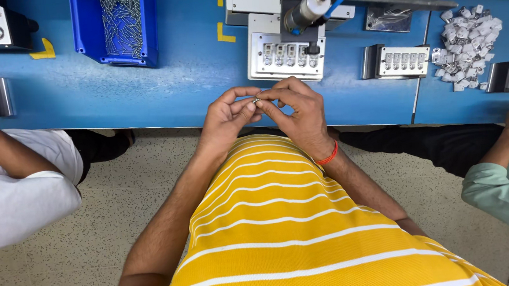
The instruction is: The person repeatedly picks small metal pins from a blue bin, places them into a white plastic housing, and inserts the housing into a machine. The person then removes the housing and places it on the table. The process is repeated continuously.
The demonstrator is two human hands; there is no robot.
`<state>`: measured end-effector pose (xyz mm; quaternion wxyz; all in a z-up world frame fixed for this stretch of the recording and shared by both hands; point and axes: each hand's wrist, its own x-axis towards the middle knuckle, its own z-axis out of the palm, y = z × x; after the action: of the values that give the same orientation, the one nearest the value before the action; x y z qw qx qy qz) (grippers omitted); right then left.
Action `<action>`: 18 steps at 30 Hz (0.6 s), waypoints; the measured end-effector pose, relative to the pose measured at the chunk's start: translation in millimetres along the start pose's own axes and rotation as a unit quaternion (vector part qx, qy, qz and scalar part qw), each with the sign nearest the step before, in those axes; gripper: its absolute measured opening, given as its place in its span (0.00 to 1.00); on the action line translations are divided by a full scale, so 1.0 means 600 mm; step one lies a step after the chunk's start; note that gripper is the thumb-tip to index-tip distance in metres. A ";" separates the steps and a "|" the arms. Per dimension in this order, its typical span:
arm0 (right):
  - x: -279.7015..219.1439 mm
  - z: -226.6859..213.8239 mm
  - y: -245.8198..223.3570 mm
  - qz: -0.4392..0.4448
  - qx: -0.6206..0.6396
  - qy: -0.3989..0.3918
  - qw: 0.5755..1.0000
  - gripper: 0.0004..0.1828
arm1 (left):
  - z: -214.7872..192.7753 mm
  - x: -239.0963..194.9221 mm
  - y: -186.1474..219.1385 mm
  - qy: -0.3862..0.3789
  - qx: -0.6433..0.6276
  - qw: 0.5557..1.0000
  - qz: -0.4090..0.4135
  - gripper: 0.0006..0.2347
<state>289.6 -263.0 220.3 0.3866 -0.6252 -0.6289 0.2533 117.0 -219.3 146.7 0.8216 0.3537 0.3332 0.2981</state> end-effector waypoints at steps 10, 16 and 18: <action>0.009 0.011 0.015 -0.025 -0.014 -0.001 1.000 0.08 | -0.008 0.003 0.004 0.026 -0.080 0.995 -0.053 0.05; 0.027 0.031 0.082 0.278 0.455 -0.067 0.843 0.06 | 0.000 0.004 0.026 -0.060 0.064 0.990 0.107 0.04; 0.033 0.036 0.095 0.302 0.483 -0.077 0.818 0.06 | -0.010 0.000 0.040 -0.082 0.279 0.933 0.211 0.04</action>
<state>307.4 -235.0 165.6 0.4936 -0.4952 -0.2333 0.6758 106.7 -203.1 162.3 0.6326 0.6538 0.2523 0.3296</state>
